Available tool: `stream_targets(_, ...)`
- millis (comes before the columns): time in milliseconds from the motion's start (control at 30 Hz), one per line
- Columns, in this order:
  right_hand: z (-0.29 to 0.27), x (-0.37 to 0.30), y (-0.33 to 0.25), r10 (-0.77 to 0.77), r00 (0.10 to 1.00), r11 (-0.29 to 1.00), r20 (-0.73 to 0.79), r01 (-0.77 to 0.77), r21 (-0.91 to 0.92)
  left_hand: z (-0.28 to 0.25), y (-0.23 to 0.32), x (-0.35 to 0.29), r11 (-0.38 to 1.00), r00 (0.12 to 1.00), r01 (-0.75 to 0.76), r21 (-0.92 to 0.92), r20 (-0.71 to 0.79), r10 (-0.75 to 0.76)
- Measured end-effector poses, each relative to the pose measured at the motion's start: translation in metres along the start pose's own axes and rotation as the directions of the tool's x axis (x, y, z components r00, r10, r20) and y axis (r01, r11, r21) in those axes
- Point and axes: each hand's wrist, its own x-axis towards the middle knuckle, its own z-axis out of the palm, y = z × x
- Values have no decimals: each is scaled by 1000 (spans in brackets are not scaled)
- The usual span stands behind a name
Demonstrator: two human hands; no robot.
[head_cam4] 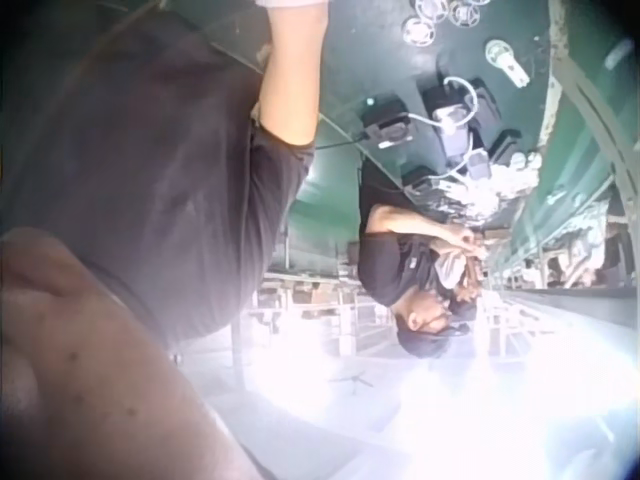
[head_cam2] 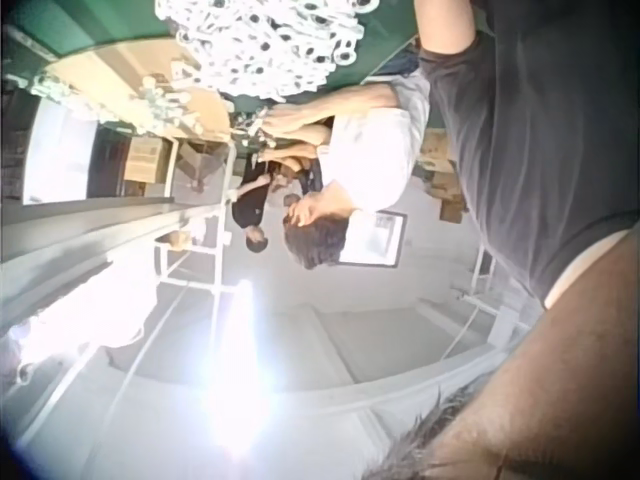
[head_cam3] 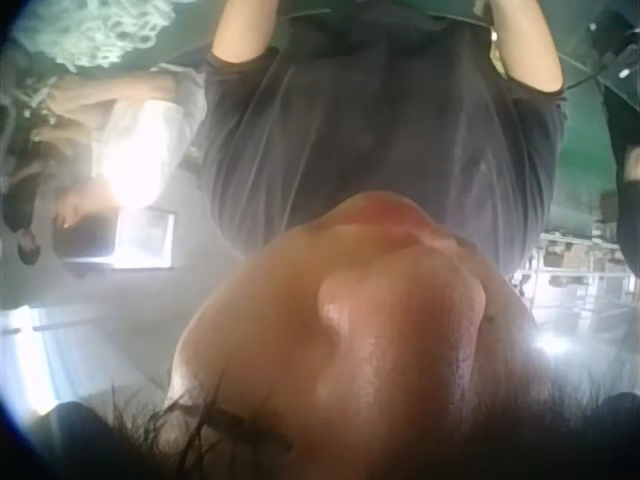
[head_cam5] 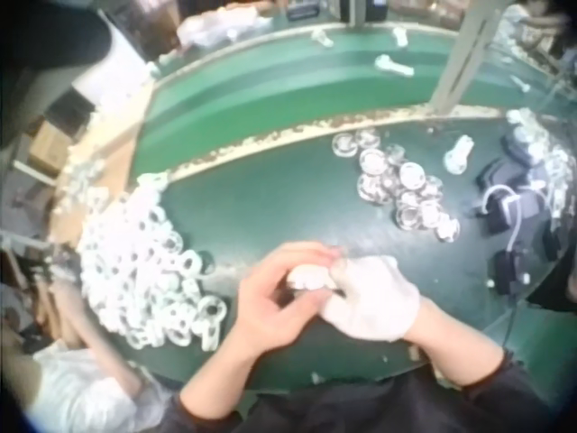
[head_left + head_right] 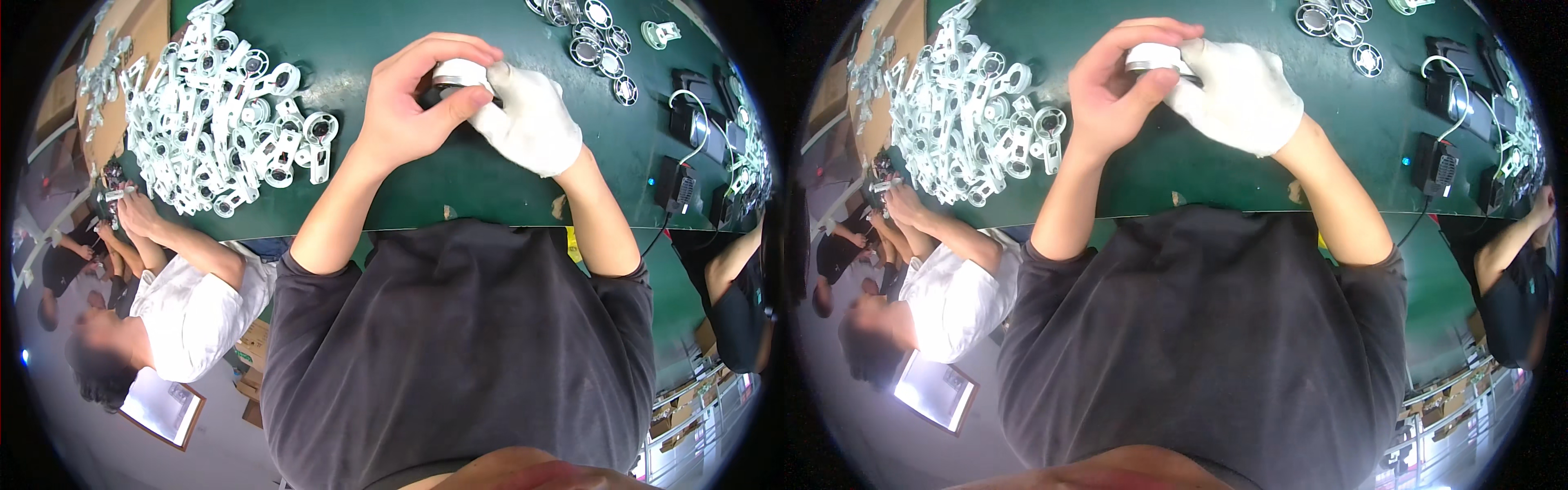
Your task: The recorder is assembling small electronic speaker components into plastic housings on a factory assembly line.
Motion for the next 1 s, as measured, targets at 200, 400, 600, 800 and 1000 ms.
stream_targets(200,12,-9,-7,-10,997,1000,-71,8,-28,13,-1,-6,997,996,-26,-68,-86,20)
stream_targets(400,11,-2,-8,-1,996,1000,-92,-1,-23,8,-3,-4,993,995,-68,-99,-82,60)
stream_targets(600,-6,9,-11,183,957,893,227,-258,369,-7,-6,1,985,999,39,-165,-23,-43)
stream_targets(800,-18,10,-12,183,918,728,351,-367,579,0,1,0,984,997,70,-161,-21,-75)
stream_targets(1000,-26,10,-6,13,866,400,499,-462,791,3,-2,4,914,969,195,-354,-75,-236)
